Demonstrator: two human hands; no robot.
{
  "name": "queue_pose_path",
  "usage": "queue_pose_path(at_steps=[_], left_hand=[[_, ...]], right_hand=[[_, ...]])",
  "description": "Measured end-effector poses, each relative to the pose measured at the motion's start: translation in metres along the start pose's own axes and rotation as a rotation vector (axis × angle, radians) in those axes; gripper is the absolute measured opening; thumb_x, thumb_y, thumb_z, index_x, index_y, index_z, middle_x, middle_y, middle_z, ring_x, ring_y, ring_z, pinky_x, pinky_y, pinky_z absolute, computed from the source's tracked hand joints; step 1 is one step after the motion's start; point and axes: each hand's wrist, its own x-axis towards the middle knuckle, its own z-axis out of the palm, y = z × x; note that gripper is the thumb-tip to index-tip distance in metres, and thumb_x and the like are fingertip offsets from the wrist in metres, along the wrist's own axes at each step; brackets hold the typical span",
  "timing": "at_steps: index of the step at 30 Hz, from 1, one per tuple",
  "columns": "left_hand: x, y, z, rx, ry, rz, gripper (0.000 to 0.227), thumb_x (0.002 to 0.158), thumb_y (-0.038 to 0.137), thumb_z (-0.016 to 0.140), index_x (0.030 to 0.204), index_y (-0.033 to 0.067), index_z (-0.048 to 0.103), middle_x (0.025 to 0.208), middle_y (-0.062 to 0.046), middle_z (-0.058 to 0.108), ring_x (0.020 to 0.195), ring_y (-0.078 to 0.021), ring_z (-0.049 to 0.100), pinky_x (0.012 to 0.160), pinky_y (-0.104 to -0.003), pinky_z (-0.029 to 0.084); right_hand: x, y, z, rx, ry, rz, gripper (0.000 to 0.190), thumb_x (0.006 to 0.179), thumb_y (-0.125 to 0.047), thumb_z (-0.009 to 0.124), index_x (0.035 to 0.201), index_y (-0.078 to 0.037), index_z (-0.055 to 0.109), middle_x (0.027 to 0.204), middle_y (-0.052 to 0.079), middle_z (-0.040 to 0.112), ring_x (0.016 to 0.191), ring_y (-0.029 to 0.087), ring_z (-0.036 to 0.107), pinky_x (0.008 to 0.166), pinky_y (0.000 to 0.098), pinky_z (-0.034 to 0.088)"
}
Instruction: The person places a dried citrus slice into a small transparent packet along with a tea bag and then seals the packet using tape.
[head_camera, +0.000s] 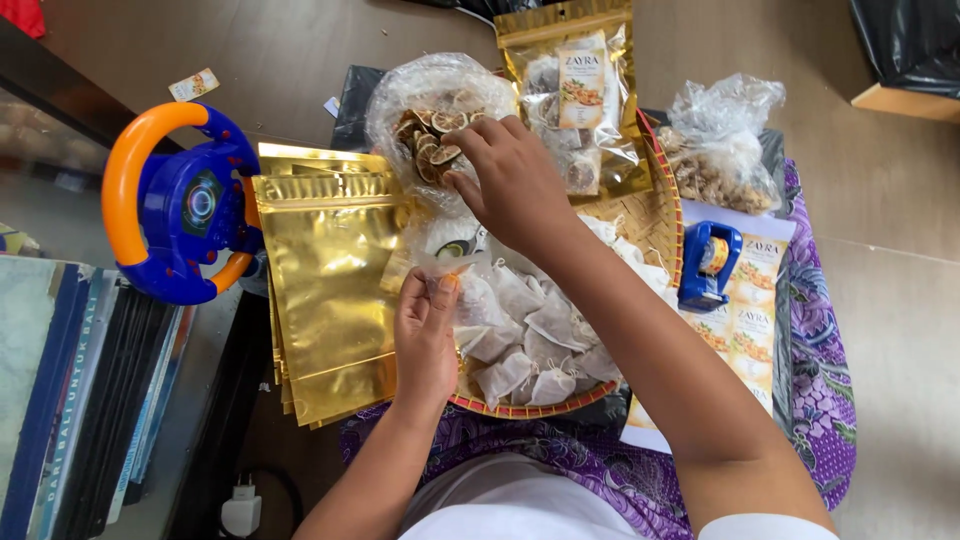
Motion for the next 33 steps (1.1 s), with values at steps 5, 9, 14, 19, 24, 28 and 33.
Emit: queue_pose_path(at_steps=[5, 9, 14, 19, 24, 28, 33], left_hand=[[-0.006, 0.023, 0.013, 0.029, -0.017, -0.009, 0.010, 0.102, 0.016, 0.065, 0.105, 0.0094, 0.059, 0.091, 0.007, 0.056, 0.093, -0.0013, 0.053, 0.094, -0.026, 0.051], [-0.005, 0.020, 0.011, 0.000, -0.007, -0.054, 0.012, 0.100, 0.014, 0.066, 0.109, 0.0082, 0.060, 0.096, 0.003, 0.060, 0.096, -0.0035, 0.054, 0.097, -0.027, 0.051], [-0.001, 0.008, 0.003, 0.013, -0.025, -0.066, 0.013, 0.099, 0.016, 0.068, 0.108, 0.0091, 0.061, 0.097, 0.002, 0.061, 0.096, -0.0039, 0.055, 0.094, -0.028, 0.052], [0.002, -0.004, -0.004, 0.028, -0.022, -0.085, 0.015, 0.099, 0.016, 0.069, 0.110, 0.0091, 0.063, 0.097, 0.002, 0.060, 0.094, -0.0037, 0.053, 0.094, -0.028, 0.052], [-0.003, 0.018, 0.007, 0.035, 0.015, -0.108, 0.019, 0.100, 0.017, 0.067, 0.116, 0.0098, 0.062, 0.101, 0.002, 0.060, 0.097, -0.0047, 0.055, 0.097, -0.028, 0.051], [-0.001, 0.013, 0.004, 0.060, -0.011, -0.065, 0.018, 0.099, 0.019, 0.069, 0.113, 0.0105, 0.063, 0.097, 0.003, 0.059, 0.093, -0.0040, 0.054, 0.093, -0.028, 0.052], [-0.002, 0.015, 0.010, 0.108, -0.063, -0.039, 0.018, 0.095, 0.018, 0.073, 0.107, 0.0100, 0.063, 0.091, 0.002, 0.063, 0.088, -0.0026, 0.057, 0.089, -0.026, 0.053]], right_hand=[[0.007, 0.012, 0.025, -0.104, -0.077, 0.009, 0.027, 0.093, -0.036, 0.072, 0.117, -0.023, 0.067, 0.103, 0.005, 0.066, 0.095, 0.030, 0.063, 0.077, 0.0430, 0.050], [0.003, 0.015, 0.029, -0.127, -0.186, 0.068, 0.027, 0.087, -0.034, 0.077, 0.110, -0.026, 0.065, 0.101, 0.004, 0.066, 0.094, 0.030, 0.064, 0.075, 0.0437, 0.051], [-0.002, 0.014, 0.025, -0.048, -0.239, 0.128, 0.025, 0.087, -0.033, 0.077, 0.108, -0.025, 0.065, 0.103, 0.007, 0.067, 0.094, 0.032, 0.066, 0.078, 0.0436, 0.051], [0.000, 0.012, 0.021, 0.042, -0.182, 0.177, 0.028, 0.081, -0.025, 0.082, 0.104, -0.024, 0.067, 0.101, 0.005, 0.069, 0.095, 0.032, 0.066, 0.082, 0.0439, 0.051], [0.000, 0.010, 0.006, 0.416, -0.041, 0.379, 0.030, 0.079, -0.021, 0.084, 0.103, -0.029, 0.068, 0.093, -0.008, 0.074, 0.103, 0.020, 0.060, 0.094, 0.0358, 0.045], [-0.006, -0.001, -0.023, 0.559, 0.002, 0.410, 0.023, 0.086, -0.017, 0.081, 0.103, -0.026, 0.070, 0.089, -0.006, 0.075, 0.106, 0.020, 0.060, 0.101, 0.0363, 0.044], [-0.036, -0.022, -0.070, 0.949, -0.050, 0.479, 0.047, 0.089, 0.002, 0.072, 0.134, -0.010, 0.060, 0.096, 0.011, 0.072, 0.087, 0.017, 0.073, 0.090, 0.0319, 0.059]])
